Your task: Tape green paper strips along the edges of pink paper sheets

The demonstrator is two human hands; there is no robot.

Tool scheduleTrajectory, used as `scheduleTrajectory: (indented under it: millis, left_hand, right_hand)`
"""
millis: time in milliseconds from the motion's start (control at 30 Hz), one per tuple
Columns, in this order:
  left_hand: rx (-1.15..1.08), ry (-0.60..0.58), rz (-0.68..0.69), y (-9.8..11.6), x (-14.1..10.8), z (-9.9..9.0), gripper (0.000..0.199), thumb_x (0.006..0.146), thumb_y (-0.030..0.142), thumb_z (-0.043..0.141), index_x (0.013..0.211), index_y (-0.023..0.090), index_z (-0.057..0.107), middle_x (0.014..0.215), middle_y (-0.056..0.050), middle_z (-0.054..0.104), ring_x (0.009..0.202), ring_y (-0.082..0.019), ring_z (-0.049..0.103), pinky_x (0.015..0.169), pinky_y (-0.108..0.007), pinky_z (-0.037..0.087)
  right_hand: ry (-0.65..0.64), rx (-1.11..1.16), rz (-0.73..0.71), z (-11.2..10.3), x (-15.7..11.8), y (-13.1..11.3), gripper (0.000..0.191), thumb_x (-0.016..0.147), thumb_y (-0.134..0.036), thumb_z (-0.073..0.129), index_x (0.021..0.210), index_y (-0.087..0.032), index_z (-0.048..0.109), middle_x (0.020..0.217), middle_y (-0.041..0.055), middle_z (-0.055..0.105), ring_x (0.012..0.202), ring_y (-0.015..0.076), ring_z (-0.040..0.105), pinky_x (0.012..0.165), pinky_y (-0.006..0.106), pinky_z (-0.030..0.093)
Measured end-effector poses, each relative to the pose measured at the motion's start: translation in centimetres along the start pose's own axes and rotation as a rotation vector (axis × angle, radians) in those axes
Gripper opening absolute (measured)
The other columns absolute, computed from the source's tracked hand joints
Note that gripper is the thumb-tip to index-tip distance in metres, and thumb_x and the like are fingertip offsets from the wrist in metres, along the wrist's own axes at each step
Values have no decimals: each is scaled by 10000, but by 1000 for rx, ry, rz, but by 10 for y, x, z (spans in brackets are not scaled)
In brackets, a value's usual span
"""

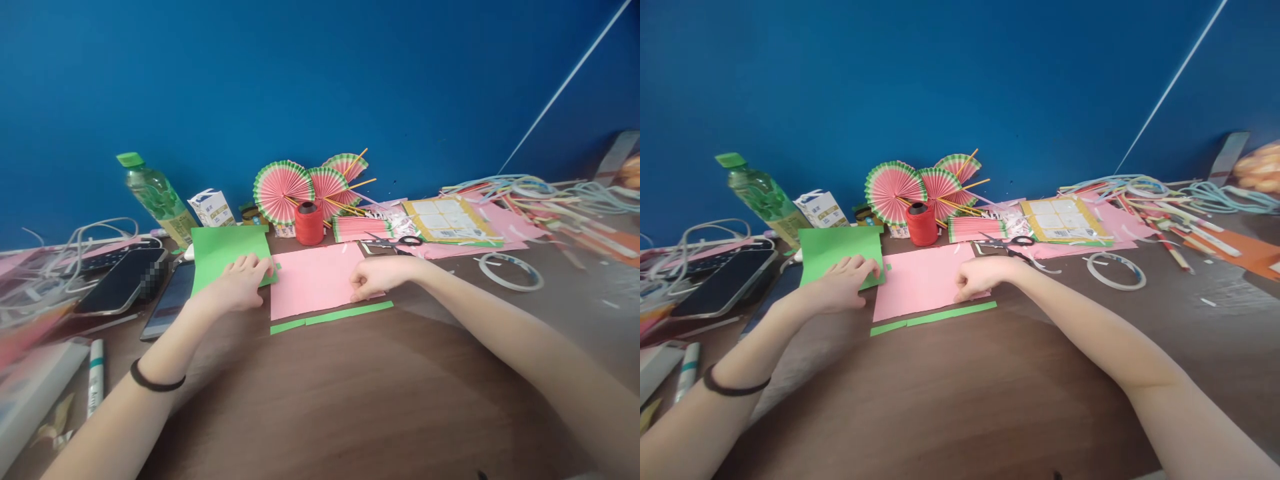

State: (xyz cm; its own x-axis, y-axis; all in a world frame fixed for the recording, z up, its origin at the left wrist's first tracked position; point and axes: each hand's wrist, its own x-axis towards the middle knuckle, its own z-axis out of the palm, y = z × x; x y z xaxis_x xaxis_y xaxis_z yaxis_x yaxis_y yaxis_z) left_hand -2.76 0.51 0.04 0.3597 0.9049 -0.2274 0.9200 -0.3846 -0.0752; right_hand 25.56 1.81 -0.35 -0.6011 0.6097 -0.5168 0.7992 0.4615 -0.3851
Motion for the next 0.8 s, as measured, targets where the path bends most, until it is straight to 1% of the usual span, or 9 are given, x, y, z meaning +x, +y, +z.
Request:
scheduleTrajectory:
  millis: [100, 267, 400, 500, 600, 667, 700, 733, 800]
  left_hand:
    - [84, 20, -32, -4, 1, 3, 413, 588, 68, 467, 980, 196, 463, 994, -82, 493, 961, -258, 472, 737, -332, 380]
    - [49, 26, -127, -10, 5, 4, 319, 693, 61, 406, 978, 197, 450, 862, -67, 553, 837, -240, 545, 653, -318, 378]
    - [66, -3, -72, -11, 4, 3, 396, 609, 13, 441, 960, 194, 472, 943, -81, 534, 921, -250, 517, 697, -317, 378]
    - [87, -11, -66, -10, 3, 4, 452, 583, 1, 450, 990, 193, 480, 999, -91, 502, 973, -258, 483, 742, -326, 378]
    - [88, -35, -95, -9, 3, 3, 459, 597, 7, 453, 1020, 183, 479, 1004, -101, 492, 982, -264, 473, 773, -338, 378]
    - [85, -43, -110, -8, 3, 1, 456, 606, 9, 445, 1029, 177, 476, 1002, -105, 489, 985, -268, 472, 786, -347, 380]
    - [80, -48, -111, -8, 2, -1, 455, 606, 9, 440, 1028, 178, 475, 1002, -105, 488, 988, -270, 471, 790, -350, 380]
    - [70, -54, -108, -8, 2, -2, 459, 602, 4, 431, 1023, 181, 475, 1001, -102, 488, 989, -269, 471, 792, -351, 381]
    - [30, -67, -88, -8, 0, -5, 472, 587, -16, 406, 1006, 190, 472, 986, -89, 493, 979, -257, 476, 783, -342, 385]
  right_hand:
    - [16, -12, 17, 0, -1, -2, 352, 732, -511, 508, 611, -181, 489, 547, -26, 511, 510, 98, 439, 501, 240, 287]
    - [19, -9, 34, 0, 0, -3, 347, 744, -499, 497, 602, -183, 471, 549, -25, 501, 505, 98, 430, 490, 241, 281]
    - [58, -11, 44, -1, -1, -1, 345, 756, -484, 487, 589, -184, 456, 539, -22, 495, 485, 96, 420, 476, 244, 273]
    - [89, 29, 96, -8, -9, 3, 295, 775, -416, 479, 595, -183, 465, 527, -15, 508, 490, 105, 462, 488, 239, 307]
    - [158, 86, 247, -21, -25, 17, 203, 765, -320, 512, 621, -177, 492, 562, 4, 568, 528, 121, 531, 514, 237, 341]
    - [271, 56, 439, -32, -38, 34, 173, 760, -275, 527, 622, -172, 505, 582, 21, 600, 529, 129, 543, 534, 250, 349]
    - [319, 23, 546, -36, -45, 43, 198, 762, -272, 532, 597, -167, 501, 581, 35, 606, 529, 135, 544, 547, 262, 354]
    - [348, 46, 674, -40, -52, 54, 213, 763, -263, 545, 583, -164, 492, 590, 47, 614, 543, 140, 552, 570, 272, 364]
    - [353, 149, 834, -44, -65, 76, 190, 763, -183, 539, 581, -153, 491, 613, 78, 623, 552, 151, 569, 590, 289, 389]
